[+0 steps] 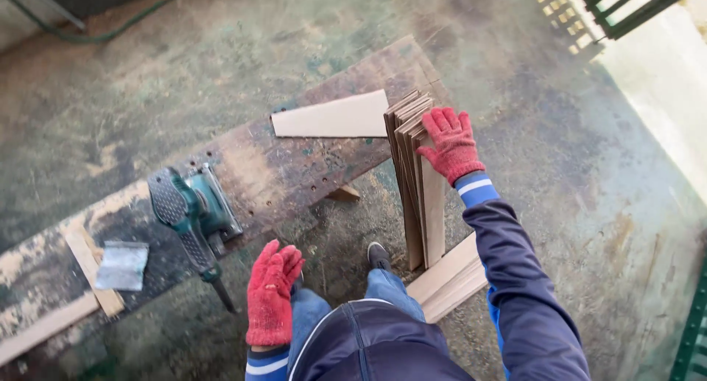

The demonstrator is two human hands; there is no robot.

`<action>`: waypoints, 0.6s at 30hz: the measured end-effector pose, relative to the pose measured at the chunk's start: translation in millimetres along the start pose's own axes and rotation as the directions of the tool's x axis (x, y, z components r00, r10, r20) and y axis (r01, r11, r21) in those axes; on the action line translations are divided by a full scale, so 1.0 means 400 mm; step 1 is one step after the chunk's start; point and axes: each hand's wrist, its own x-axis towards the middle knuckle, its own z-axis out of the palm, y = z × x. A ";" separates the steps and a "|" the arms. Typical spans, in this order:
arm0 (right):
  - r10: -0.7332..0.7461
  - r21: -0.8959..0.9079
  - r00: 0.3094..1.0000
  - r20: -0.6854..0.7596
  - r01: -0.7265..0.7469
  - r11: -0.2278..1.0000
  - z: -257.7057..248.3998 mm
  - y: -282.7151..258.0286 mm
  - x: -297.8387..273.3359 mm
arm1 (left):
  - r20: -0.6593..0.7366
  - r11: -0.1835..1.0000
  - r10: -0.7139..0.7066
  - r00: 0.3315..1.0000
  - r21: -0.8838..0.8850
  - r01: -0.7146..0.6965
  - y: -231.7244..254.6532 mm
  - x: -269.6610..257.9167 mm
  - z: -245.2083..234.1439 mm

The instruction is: Sanding a long timber board using an electric orbital sander and a manual sanding block on a workbench.

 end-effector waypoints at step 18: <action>-0.318 0.176 0.405 0.857 0.350 0.920 -0.285 -0.016 -0.051 | -0.150 0.995 0.102 0.983 -0.007 -0.104 -0.283 -0.194 0.155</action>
